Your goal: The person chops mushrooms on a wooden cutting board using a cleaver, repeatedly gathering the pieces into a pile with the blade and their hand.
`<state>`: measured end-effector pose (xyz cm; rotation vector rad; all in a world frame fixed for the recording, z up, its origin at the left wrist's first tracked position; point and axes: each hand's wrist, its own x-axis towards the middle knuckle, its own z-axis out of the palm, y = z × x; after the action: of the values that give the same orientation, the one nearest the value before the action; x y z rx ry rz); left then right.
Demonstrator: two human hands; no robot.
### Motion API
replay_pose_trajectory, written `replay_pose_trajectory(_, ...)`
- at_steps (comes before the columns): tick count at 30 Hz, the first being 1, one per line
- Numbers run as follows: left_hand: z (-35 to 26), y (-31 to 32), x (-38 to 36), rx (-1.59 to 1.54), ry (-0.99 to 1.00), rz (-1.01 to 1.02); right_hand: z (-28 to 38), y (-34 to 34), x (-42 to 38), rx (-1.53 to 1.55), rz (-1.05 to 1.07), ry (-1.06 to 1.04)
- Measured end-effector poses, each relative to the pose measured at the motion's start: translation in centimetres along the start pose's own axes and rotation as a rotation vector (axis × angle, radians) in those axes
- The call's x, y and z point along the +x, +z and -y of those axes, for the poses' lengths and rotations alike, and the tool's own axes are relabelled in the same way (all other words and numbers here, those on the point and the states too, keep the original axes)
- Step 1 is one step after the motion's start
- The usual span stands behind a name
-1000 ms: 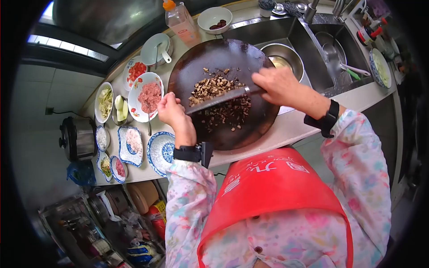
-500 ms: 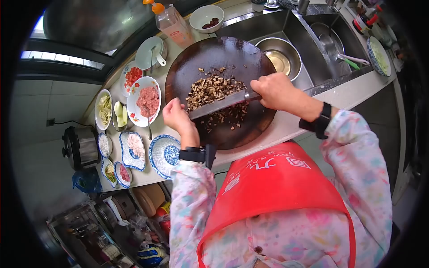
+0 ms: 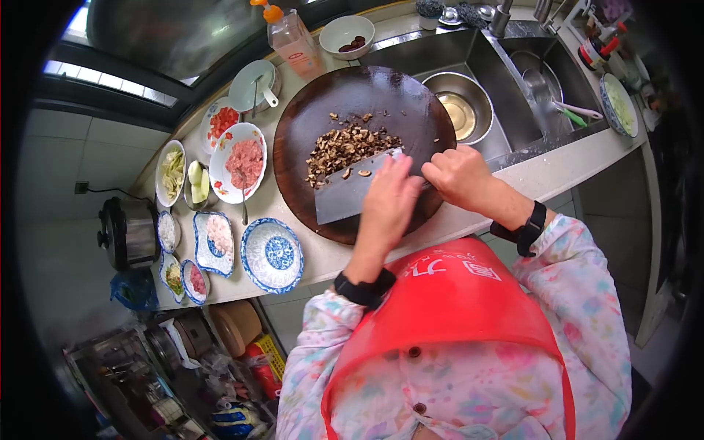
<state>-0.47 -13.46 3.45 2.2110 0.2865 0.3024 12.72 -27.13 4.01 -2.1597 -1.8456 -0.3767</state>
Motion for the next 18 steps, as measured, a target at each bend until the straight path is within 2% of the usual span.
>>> replay_pose_trajectory(2,-0.7,0.9,0.3,0.197,0.063,0.0,0.0,-0.4,-0.2,-0.031,-0.066,-0.013)
replay_pose_trajectory(5,2.4,0.4,0.7,0.307,-0.059,-0.044,-0.4,-2.3,-0.4,-0.121,-0.058,-0.052)
replay_pose_trajectory(8,6.2,-1.9,0.9,0.26,-0.191,-0.06,-0.9,-3.9,-1.6,-0.118,-0.066,-0.012)
replay_pose_trajectory(10,7.9,-3.7,0.7,-0.193,-0.317,-0.198,-1.4,-4.8,-2.5,-0.013,-0.044,0.123)
replay_pose_trajectory(11,8.4,-4.6,0.6,-0.281,-0.313,-0.294,-1.8,-4.4,-3.4,0.09,-0.02,0.225)
replay_pose_trajectory(12,8.8,-5.6,0.5,-0.369,-0.307,-0.389,-1.7,-4.0,-3.7,0.088,-0.019,0.221)
replay_pose_trajectory(14,10.3,-7.1,-0.1,-0.252,-0.406,-0.535,-1.6,-2.8,-4.3,0.366,-0.131,0.524)
replay_pose_trajectory(15,10.8,-7.6,-0.4,-0.118,-0.442,-0.579,-1.8,-2.1,-4.5,0.487,-0.101,0.632)
replay_pose_trajectory(16,11.3,-7.6,-0.7,-0.118,-0.443,-0.584,-2.3,-1.9,-4.5,0.488,-0.1,0.626)
replay_pose_trajectory(18,12.5,-7.7,-0.9,0.441,-0.514,-0.458,-3.3,-1.8,-3.6,1.182,0.15,1.211)
